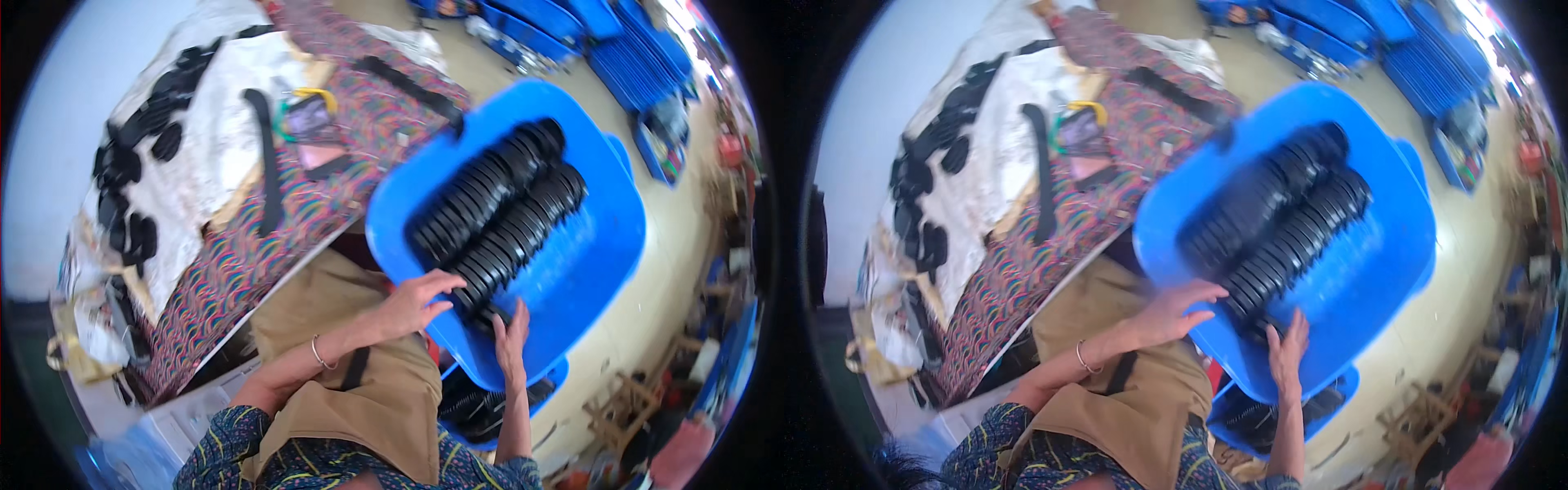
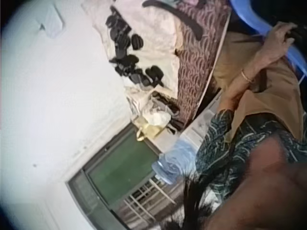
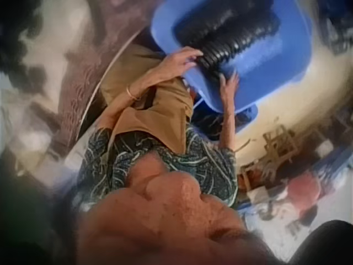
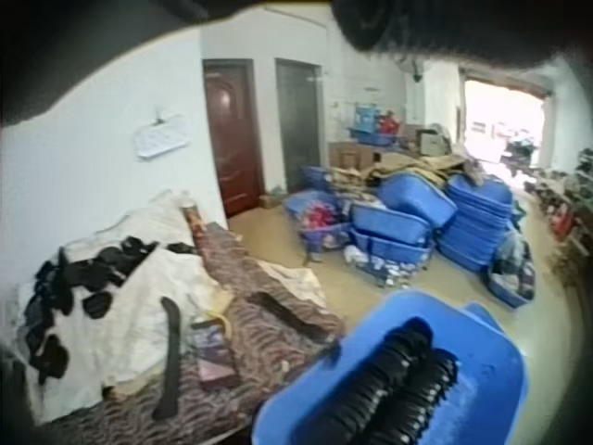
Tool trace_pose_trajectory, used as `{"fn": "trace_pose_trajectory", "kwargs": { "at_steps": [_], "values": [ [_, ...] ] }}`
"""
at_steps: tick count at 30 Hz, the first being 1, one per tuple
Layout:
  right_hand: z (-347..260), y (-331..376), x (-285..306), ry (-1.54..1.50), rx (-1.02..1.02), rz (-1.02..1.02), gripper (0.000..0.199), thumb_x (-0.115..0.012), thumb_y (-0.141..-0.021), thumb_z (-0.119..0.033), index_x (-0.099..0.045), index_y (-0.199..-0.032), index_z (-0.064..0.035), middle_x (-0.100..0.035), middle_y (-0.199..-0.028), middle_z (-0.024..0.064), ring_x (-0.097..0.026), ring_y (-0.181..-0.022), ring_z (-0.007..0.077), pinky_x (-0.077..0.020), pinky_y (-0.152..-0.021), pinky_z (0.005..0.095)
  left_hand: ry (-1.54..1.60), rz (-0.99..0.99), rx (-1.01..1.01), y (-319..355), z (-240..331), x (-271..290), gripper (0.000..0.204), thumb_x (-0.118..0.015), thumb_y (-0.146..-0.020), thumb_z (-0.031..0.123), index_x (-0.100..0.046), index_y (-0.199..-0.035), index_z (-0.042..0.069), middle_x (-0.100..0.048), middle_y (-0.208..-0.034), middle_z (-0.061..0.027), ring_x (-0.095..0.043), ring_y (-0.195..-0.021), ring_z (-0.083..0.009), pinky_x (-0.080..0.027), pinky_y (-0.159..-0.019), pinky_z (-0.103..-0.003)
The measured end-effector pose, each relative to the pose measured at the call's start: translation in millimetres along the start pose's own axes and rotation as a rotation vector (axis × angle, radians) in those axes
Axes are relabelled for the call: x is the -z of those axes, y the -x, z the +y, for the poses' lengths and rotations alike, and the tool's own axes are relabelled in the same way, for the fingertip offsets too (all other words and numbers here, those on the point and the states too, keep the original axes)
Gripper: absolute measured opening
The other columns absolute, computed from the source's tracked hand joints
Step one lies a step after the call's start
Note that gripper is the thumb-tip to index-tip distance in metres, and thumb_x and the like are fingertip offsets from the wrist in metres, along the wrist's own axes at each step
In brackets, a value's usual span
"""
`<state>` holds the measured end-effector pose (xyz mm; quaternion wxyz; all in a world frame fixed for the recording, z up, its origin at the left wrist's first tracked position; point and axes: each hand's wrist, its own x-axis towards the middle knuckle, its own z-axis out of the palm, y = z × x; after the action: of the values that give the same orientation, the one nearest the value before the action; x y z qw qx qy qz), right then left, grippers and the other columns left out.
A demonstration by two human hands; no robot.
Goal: The person assembles black sandals by hand, inserting a long strap into the slots of a shoe sole. They repeatedly pick up a sole from a blue bin, thread the strap through the sole, and place the finished unit on a nearby table. The process is performed one at a time in a repetitive loop.
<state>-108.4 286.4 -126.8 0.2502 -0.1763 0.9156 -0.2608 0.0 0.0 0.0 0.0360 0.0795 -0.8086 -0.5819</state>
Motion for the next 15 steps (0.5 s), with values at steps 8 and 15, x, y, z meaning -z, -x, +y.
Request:
{"fn": "trace_pose_trajectory", "kwargs": {
  "at_steps": [8, 15],
  "values": [
    [-41.4, 12.2, -5.0, 0.068, -0.02, 0.077, 0.078, -0.051, -0.094, -0.048, -0.021, -0.15, -0.0039, -0.026, -0.15, 0.0289, -0.029, -0.137, 0.0451, -0.0222, -0.113, 0.0504, -0.141, 0.708, -0.063, 106.0, 0.9, 126.0, 0.017, -0.065, -0.087, -0.002, -0.067, -0.103, 0.0, -0.067, -0.094, -0.0098, -0.065, -0.086, -0.0156, -0.052, -0.073, -0.026],
    [-25.7, -0.5, -2.7, -0.076, 0.144, 0.113, 0.08, -0.057, -0.094, -0.042, -0.017, -0.151, -0.0013, -0.031, -0.147, 0.0316, -0.034, -0.136, 0.043, -0.0265, -0.112, 0.0464, -0.351, 1.33, 0.045, 233.8, -27.7, 206.8, 0.015, -0.065, -0.086, -0.003, -0.068, -0.1, 0.0, -0.069, -0.091, -0.0094, -0.066, -0.082, -0.0151, -0.051, -0.071, -0.025]
  ]
}}
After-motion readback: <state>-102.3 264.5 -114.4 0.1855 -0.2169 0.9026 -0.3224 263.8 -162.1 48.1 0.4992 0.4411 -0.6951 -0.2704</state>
